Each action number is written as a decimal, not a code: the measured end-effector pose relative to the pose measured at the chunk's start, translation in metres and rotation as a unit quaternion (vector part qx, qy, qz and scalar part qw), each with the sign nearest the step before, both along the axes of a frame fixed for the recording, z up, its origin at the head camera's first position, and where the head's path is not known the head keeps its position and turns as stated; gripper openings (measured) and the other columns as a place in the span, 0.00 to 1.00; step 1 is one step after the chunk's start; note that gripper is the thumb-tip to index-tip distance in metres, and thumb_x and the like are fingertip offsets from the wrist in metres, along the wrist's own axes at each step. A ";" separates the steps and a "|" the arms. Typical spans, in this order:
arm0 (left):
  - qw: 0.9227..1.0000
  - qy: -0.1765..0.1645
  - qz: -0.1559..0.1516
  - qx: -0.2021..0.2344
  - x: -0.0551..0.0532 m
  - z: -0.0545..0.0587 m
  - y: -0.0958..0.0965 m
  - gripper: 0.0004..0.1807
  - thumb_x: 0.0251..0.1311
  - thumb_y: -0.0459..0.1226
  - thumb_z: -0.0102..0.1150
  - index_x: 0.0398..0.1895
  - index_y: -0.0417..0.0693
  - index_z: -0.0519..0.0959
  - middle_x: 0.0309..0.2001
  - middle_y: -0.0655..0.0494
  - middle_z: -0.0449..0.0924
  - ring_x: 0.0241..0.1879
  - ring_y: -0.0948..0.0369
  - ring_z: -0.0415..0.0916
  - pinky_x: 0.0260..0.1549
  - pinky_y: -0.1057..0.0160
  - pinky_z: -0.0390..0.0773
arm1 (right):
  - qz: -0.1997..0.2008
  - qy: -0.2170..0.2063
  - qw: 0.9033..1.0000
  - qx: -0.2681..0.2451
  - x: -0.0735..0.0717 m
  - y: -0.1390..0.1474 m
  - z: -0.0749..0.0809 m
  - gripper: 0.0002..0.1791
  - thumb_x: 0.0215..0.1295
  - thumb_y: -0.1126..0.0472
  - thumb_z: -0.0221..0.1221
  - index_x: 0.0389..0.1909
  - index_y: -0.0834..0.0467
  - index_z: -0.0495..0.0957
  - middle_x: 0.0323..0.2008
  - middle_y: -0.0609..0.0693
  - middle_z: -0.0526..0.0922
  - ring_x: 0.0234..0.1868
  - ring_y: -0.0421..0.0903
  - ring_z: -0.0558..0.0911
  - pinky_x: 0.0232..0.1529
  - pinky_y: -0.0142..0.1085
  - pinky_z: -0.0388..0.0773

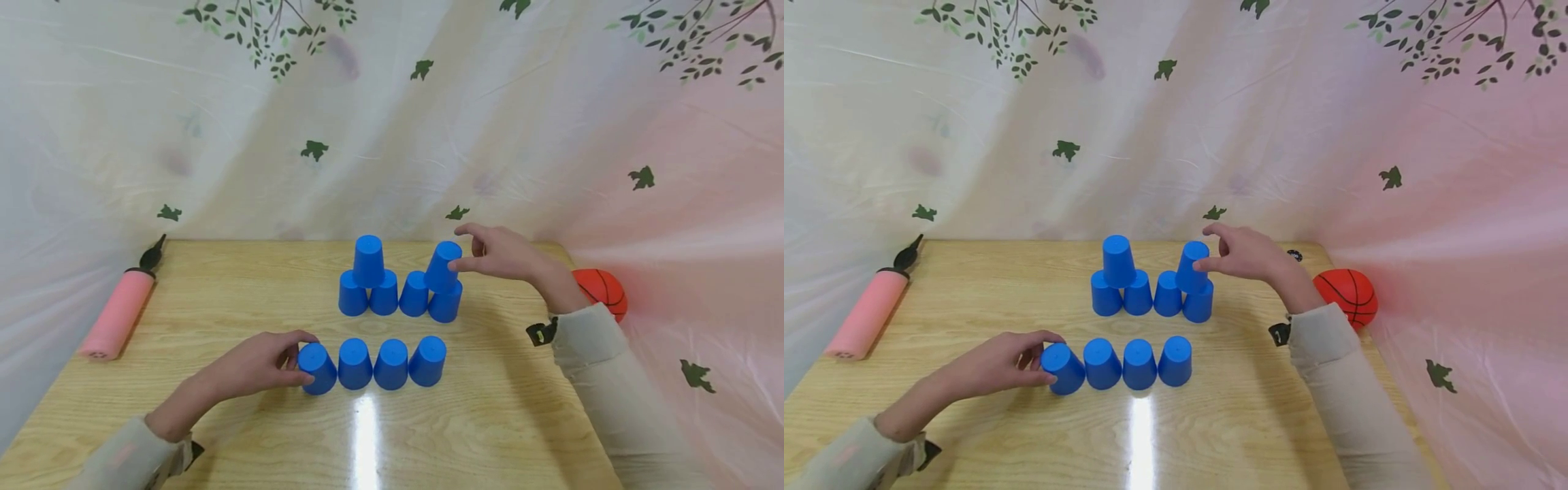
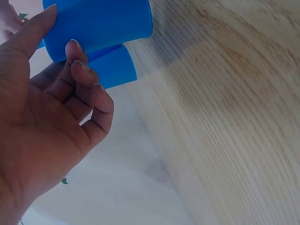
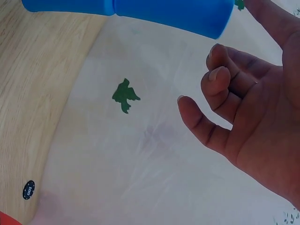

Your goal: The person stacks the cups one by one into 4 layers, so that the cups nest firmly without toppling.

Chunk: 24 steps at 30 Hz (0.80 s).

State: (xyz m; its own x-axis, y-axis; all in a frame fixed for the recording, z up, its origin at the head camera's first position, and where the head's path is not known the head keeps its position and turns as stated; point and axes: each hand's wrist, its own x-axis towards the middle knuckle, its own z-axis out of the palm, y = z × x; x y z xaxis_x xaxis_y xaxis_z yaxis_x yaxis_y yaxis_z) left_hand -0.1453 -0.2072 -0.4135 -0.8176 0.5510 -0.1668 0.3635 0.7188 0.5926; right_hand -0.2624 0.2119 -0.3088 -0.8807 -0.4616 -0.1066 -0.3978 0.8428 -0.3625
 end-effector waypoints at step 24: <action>0.999 0.026 0.010 -0.016 -0.008 0.026 -0.014 0.34 0.59 0.60 0.65 0.62 0.51 0.75 0.27 0.66 0.74 0.27 0.67 0.69 0.25 0.68 0.71 | 0.087 0.117 0.989 0.027 0.095 -0.020 -0.008 0.30 0.65 0.42 0.64 0.64 0.52 0.76 0.31 0.41 0.79 0.29 0.37 0.73 0.26 0.31 0.70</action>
State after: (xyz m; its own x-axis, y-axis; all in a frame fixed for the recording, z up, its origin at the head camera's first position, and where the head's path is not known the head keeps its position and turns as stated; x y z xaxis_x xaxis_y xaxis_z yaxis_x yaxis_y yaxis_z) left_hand -0.1533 -0.2208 -0.3873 -0.8367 0.5293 -0.1407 0.3784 0.7444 0.5502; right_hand -0.1673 0.1920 -0.3166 -0.7913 -0.6082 0.0625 -0.6071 0.7694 -0.1988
